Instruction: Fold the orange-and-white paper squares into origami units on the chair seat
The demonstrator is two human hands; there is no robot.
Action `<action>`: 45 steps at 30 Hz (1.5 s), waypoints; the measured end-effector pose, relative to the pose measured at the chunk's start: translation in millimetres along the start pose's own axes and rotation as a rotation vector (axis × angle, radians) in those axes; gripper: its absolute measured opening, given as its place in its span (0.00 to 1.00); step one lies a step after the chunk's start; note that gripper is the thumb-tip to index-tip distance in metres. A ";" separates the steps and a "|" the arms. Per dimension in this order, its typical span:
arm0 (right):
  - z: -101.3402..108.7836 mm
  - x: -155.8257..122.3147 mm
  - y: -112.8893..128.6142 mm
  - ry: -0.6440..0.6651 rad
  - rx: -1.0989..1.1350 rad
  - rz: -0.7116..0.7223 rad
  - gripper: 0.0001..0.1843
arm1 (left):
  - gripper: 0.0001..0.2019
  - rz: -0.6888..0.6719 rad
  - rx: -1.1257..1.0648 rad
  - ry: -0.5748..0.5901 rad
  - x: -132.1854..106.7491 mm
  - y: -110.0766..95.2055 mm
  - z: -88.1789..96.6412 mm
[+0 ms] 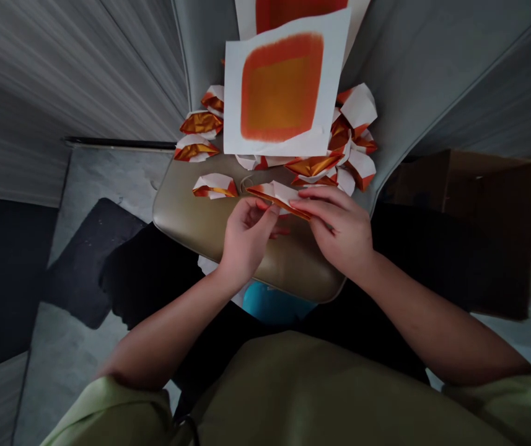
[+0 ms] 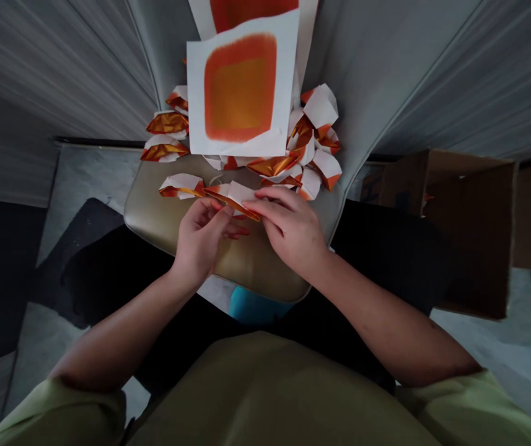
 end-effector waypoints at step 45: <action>-8.1 -4.9 -35.6 0.149 0.361 -0.432 0.08 | 0.06 -1.017 0.516 0.289 -17.8 -63.1 -4.7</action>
Point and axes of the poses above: each hand's wrist, its own x-axis towards the middle knuckle, its own z-axis out of the back of the hand, y = z × x, the point moved 9 cm from there along x, towards the middle knuckle, and after that the axes turned 14 degrees about -y, right-handed, at the moved point
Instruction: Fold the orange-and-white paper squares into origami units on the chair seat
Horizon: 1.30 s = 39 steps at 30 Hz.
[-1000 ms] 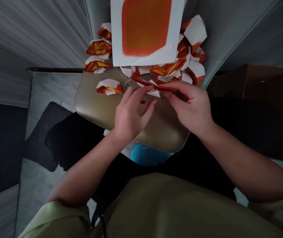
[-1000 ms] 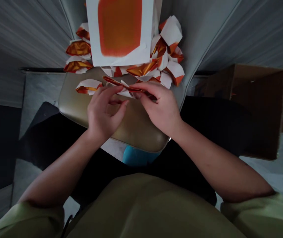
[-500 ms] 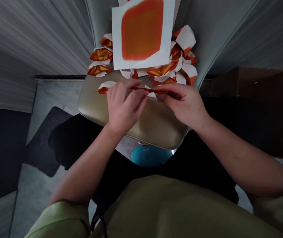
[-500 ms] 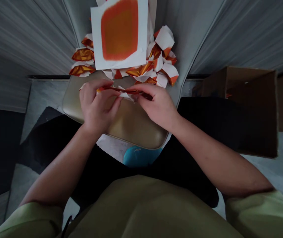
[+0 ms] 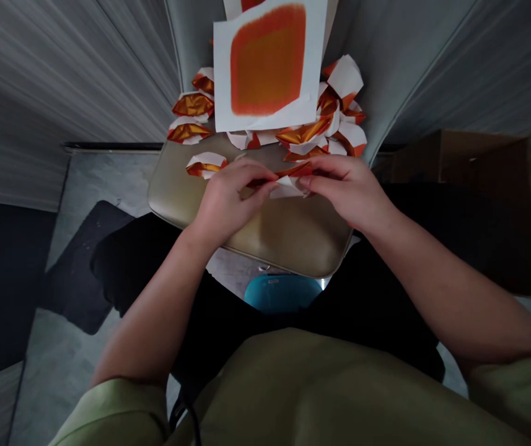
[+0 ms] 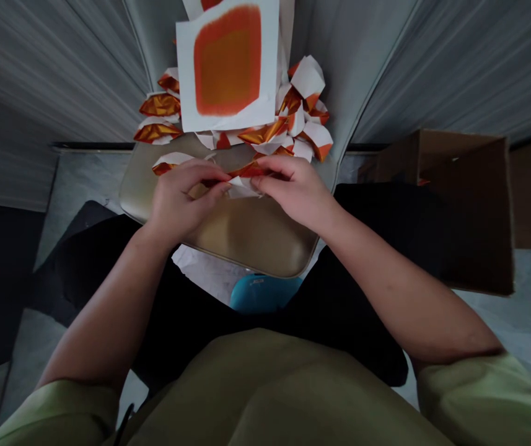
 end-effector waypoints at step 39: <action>-10.7 -6.3 -0.6 -0.035 0.121 -0.093 0.17 | 0.08 0.564 -0.353 -0.113 -11.7 28.2 -14.3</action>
Point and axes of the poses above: each hand's wrist, its own x-axis towards the middle knuckle, its own z-axis out of the back of the hand, y = z × x, the point moved 9 cm from there along x, towards the middle knuckle, and after that the axes turned 14 degrees about -y, right-handed, at the moved point
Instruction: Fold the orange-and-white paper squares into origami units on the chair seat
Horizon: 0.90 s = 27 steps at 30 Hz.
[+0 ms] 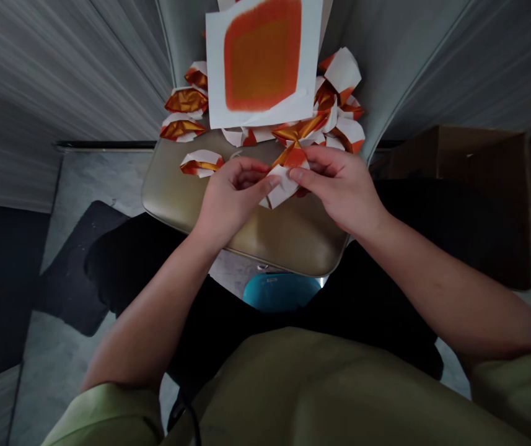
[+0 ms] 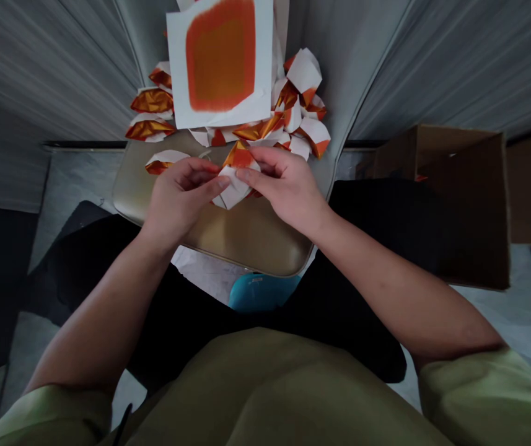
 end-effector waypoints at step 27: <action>-9.0 -3.3 -1.2 0.100 0.047 -0.074 0.20 | 0.06 -0.179 0.118 -0.102 -2.2 -12.6 8.0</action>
Point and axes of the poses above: each hand's wrist, its own x-axis towards the middle knuckle, its own z-axis out of the back of the hand, y = z × x, the point moved 9 cm from there along x, towards the middle knuckle, and after that the axes turned 14 degrees about -y, right-handed, at the moved point
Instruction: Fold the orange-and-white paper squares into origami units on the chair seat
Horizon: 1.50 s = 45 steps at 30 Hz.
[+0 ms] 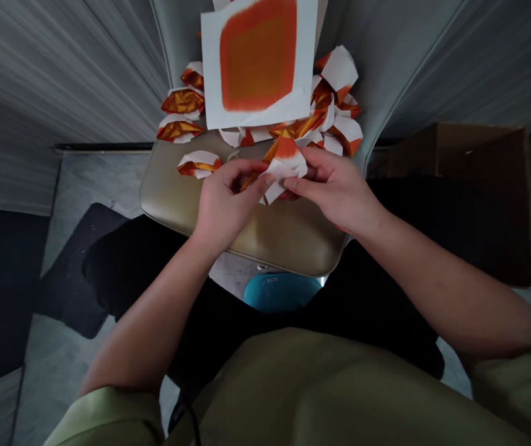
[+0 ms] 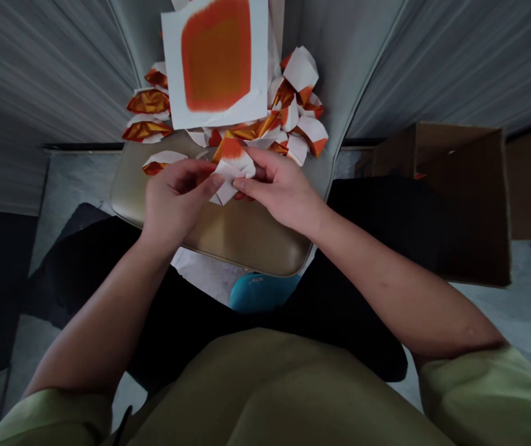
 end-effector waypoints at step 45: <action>4.0 -0.2 6.2 -0.027 -0.144 0.059 0.20 | 0.08 0.235 -0.054 0.109 2.4 22.8 0.3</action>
Point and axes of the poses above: each hand's wrist, its own x-axis towards the middle knuckle, its own z-axis out of the back of the hand, y = z × x, the point moved 9 cm from there along x, towards the middle knuckle, and after that the axes turned 14 degrees about -y, right-handed, at the moved point
